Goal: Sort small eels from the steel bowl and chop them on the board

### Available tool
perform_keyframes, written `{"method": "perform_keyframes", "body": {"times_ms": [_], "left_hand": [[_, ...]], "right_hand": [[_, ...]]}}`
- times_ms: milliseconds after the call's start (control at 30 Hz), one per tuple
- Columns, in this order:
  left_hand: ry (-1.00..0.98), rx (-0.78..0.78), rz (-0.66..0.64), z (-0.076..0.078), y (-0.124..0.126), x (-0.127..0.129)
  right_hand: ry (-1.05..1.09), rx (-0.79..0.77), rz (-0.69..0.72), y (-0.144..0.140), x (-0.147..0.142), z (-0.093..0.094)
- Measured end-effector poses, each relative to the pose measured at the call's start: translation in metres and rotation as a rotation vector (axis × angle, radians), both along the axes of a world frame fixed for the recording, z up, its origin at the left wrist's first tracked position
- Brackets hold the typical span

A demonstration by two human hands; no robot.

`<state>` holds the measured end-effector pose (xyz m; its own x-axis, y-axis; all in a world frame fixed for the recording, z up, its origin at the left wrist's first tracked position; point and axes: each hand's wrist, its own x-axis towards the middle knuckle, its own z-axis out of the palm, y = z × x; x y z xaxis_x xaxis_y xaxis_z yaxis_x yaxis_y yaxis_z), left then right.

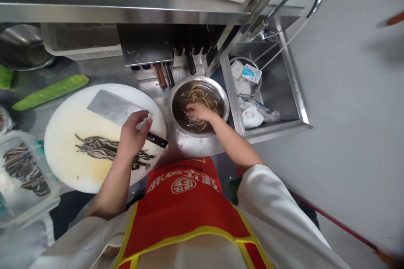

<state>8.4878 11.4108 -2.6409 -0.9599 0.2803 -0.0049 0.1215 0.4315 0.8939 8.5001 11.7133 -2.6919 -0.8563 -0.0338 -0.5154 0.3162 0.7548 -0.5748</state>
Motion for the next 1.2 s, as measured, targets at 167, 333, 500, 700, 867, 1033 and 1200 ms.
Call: {"method": "perform_keyframes", "body": {"times_ms": [167,333,500,700,867,1033,1200], "left_hand": [[-0.202,0.170,0.061,-0.009,0.048,0.008],[-0.336,0.396,0.124,-0.013,0.096,0.010],[-0.436,0.354,0.070,-0.016,0.134,0.008],[-0.433,0.327,0.040,-0.024,0.150,0.006],[-0.508,0.404,0.062,-0.028,0.151,0.010],[-0.786,0.638,0.223,-0.021,0.158,0.014],[-1.101,0.817,0.312,-0.018,0.172,0.028]], "right_hand": [[0.045,-0.075,-0.095,0.062,-0.002,0.012],[0.236,0.166,0.111,0.088,-0.002,0.033],[0.279,0.214,0.390,0.072,0.005,0.038],[0.166,0.366,0.431,0.052,0.006,0.025],[0.143,0.345,0.364,0.047,-0.003,0.023],[0.221,0.104,0.204,0.050,-0.009,0.041],[0.344,0.038,0.056,0.029,0.014,0.069]]}}
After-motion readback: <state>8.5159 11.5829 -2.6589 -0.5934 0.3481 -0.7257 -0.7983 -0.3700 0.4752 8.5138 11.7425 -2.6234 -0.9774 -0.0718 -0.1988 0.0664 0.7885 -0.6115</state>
